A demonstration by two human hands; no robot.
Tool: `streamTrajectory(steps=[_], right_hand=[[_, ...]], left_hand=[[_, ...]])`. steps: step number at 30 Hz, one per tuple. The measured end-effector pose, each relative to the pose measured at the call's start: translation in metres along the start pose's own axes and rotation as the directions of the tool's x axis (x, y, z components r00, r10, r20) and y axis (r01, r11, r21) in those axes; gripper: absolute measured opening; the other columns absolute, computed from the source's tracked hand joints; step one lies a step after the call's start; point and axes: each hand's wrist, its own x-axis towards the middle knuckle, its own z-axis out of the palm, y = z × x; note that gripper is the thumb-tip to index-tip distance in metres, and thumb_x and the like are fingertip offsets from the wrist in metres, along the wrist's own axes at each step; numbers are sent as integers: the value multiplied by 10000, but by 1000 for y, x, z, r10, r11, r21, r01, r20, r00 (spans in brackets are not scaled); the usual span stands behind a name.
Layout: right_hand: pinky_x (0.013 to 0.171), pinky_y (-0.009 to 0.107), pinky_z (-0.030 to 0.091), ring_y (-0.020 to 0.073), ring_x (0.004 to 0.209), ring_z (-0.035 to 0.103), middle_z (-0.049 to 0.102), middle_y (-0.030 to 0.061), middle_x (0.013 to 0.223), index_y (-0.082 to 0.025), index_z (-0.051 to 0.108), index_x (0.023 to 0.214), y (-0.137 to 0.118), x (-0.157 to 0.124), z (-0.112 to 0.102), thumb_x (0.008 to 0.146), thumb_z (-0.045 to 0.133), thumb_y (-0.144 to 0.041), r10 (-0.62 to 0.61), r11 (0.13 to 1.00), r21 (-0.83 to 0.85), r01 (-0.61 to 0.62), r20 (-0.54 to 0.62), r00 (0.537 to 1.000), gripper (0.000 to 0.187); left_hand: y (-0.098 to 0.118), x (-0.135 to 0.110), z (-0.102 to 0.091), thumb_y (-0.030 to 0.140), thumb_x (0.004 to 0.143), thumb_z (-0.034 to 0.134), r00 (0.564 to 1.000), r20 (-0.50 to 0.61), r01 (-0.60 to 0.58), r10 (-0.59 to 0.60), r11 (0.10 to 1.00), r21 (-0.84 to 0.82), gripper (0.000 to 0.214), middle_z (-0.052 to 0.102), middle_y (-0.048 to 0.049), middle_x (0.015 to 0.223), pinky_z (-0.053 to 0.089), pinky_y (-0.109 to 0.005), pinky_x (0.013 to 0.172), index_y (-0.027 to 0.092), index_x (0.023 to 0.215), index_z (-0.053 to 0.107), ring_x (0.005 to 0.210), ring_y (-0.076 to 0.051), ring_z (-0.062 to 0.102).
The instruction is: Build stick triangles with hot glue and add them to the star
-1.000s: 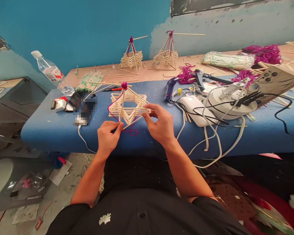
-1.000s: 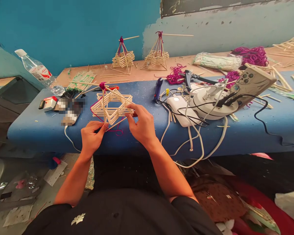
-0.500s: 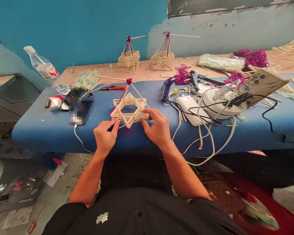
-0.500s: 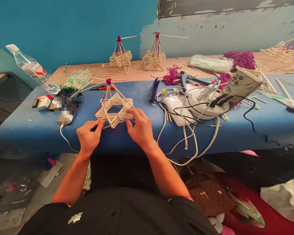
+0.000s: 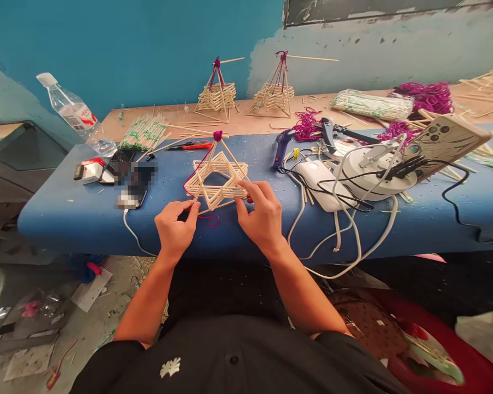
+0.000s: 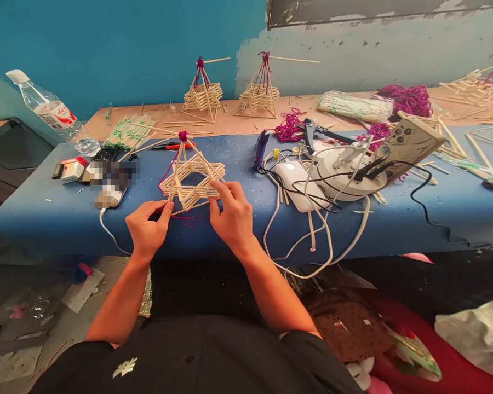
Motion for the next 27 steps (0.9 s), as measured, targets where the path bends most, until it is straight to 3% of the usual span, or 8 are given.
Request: streamTrajectory(steps=[2, 6, 9, 17, 22, 27], right_hand=[[827, 357, 638, 178, 841, 754, 772, 65, 1097, -241, 692, 1297, 0, -2, 2, 1007, 620, -264, 40, 999, 10, -40, -2, 999, 299], [737, 334, 564, 175, 749, 748, 808, 33, 983, -235, 705, 1066, -1, -5, 9, 995, 689, -327, 111, 993, -41, -112, -10, 994, 117], [697, 333, 492, 186, 679, 721, 795, 9, 839, -237, 702, 955, -2, -3, 12, 971, 751, -372, 167, 981, -93, -169, -30, 985, 145], [726, 351, 475, 211, 701, 706, 807, 27, 877, -235, 690, 1076, 7, 5, 9, 982, 719, -417, 259, 947, -175, -269, -79, 963, 207], [739, 369, 511, 217, 826, 710, 770, 107, 1287, -245, 700, 1293, 12, 14, 2, 960, 708, -408, 184, 960, -200, -196, -80, 980, 371], [806, 382, 510, 219, 808, 687, 794, 86, 1111, -228, 747, 1107, 16, 24, 0, 973, 674, -331, 223, 967, -140, -214, 53, 973, 184]], left_hand=[[1, 0, 0, 392, 992, 737, 1000, 11, 4, -4, 1000, -7, 221, 845, -63, 883, 610, -346, 813, 228, 885, 840, 793, -211, 772], [2, -2, 2, 437, 939, 796, 999, 46, 18, -18, 1000, -9, 214, 840, -49, 871, 616, -355, 819, 238, 866, 828, 784, -212, 759], [0, -2, 4, 443, 898, 835, 998, 44, 43, -43, 999, -1, 208, 835, -43, 870, 623, -352, 821, 235, 909, 829, 781, -212, 755], [-4, 1, 3, 416, 915, 791, 997, 4, 77, -77, 997, 26, 193, 819, -36, 834, 603, -317, 760, 229, 875, 811, 728, -186, 717], [-6, 2, 1, 435, 919, 779, 997, 14, 82, -82, 996, 36, 213, 811, -30, 831, 594, -318, 753, 232, 857, 797, 717, -182, 700], [-6, 5, 6, 452, 819, 911, 998, 31, 54, -57, 995, 88, 260, 728, -1, 720, 540, -328, 724, 236, 844, 768, 703, -192, 659]])
